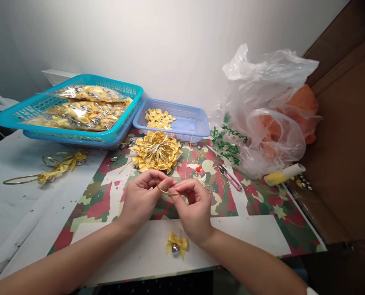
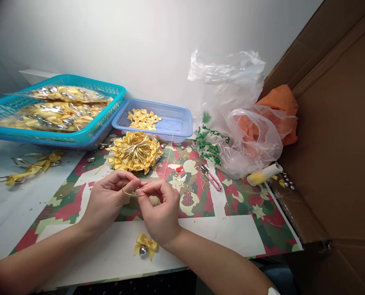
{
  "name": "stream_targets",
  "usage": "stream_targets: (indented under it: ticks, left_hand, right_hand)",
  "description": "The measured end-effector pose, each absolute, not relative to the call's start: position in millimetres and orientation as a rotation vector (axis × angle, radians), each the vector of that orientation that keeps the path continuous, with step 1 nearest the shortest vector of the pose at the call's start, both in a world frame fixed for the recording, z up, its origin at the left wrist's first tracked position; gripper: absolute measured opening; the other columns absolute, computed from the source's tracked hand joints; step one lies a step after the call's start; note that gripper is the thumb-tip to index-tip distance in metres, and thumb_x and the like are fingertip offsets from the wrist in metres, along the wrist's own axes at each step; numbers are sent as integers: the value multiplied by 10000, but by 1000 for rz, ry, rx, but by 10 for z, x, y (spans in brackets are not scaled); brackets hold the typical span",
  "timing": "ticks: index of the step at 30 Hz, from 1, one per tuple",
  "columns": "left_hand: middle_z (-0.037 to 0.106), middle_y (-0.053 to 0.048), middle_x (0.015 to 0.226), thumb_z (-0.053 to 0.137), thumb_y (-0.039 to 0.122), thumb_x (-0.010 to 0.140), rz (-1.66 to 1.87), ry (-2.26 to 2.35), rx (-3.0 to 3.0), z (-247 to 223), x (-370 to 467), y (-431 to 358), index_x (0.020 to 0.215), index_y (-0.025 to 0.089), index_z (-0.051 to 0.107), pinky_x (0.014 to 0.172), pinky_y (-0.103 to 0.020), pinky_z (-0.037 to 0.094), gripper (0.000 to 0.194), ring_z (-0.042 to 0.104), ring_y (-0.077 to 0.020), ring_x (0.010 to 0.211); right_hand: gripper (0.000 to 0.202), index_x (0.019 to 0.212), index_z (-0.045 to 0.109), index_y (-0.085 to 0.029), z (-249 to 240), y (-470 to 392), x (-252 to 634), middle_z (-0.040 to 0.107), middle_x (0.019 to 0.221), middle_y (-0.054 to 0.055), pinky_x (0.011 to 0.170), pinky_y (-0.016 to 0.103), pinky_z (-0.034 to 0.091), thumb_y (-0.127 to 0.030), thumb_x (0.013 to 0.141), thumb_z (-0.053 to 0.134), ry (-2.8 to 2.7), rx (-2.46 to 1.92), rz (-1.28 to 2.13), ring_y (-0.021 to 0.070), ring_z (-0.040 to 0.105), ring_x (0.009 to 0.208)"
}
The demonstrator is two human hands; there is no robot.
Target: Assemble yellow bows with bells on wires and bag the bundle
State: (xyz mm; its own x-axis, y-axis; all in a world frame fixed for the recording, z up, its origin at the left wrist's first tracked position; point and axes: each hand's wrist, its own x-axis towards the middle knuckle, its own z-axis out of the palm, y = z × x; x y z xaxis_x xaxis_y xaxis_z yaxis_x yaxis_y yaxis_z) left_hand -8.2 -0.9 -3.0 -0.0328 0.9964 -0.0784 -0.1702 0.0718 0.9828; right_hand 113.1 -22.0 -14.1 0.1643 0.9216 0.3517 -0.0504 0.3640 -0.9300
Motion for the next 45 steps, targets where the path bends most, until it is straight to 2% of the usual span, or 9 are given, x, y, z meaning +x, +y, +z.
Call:
stream_targets:
  ticks: [6, 12, 19, 25, 31, 38, 45]
  left_hand:
    - [720, -3, 681, 791, 378, 720, 1258, 1137, 1070, -39, -84, -14, 716, 172, 648, 483, -158, 503, 251, 662, -125, 623]
    - [753, -26, 764, 771, 403, 746, 1251, 1133, 1123, -75, -82, -29, 776, 179, 651, 605, -225, 556, 256, 710, -168, 718]
    - [766, -38, 793, 737, 444, 775, 1208, 1117, 1139, -86, -84, -46, 847, 192, 653, 692, -267, 568, 276, 736, -209, 805]
    - [771, -53, 867, 668, 472, 829, 1172, 1128, 1225, -66, -84, -43, 927, 202, 680, 701, -268, 573, 287, 732, -211, 839]
    - [767, -54, 894, 572, 500, 885, 1143, 1226, 1394, -91, -118, -77, 997, 208, 686, 581, -250, 545, 332, 711, -190, 735]
    - [772, -62, 915, 571, 449, 904, 1255, 1256, 1368, -64, -97, -63, 1027, 208, 653, 750, -306, 572, 282, 723, -210, 860]
    - [774, -55, 882, 566, 426, 910, 1269, 1219, 1428, -50, -87, -89, 1017, 220, 663, 677, -278, 585, 251, 732, -205, 835]
  right_hand:
    - [94, 749, 608, -200, -147, -211, 1136, 651, 718, -1, 635, 248, 571, -146, 786, 676, -1230, -1004, 788, 128, 669, 711]
    - [95, 746, 592, -199, -176, -217, 1143, 644, 713, 3, 615, 279, 555, -162, 794, 665, -1281, -1060, 704, 141, 648, 679]
    - [105, 737, 572, -203, -146, -192, 1167, 630, 700, -9, 592, 258, 526, -151, 795, 643, -1308, -1076, 629, 119, 617, 636]
    - [112, 723, 568, -202, -154, -174, 1188, 623, 684, -11, 594, 266, 517, -140, 787, 635, -1328, -1095, 631, 126, 612, 639]
    - [114, 709, 564, -198, -168, -138, 1207, 612, 671, -9, 569, 268, 505, -145, 782, 632, -1325, -1128, 652, 125, 594, 614]
    - [126, 752, 580, -215, -153, -175, 1190, 637, 702, -14, 627, 275, 535, -98, 776, 620, -1348, -973, 672, 128, 629, 672]
    - [89, 752, 578, -215, -142, -173, 1185, 655, 704, 3, 594, 269, 542, -188, 812, 639, -1311, -1057, 729, 127, 629, 642]
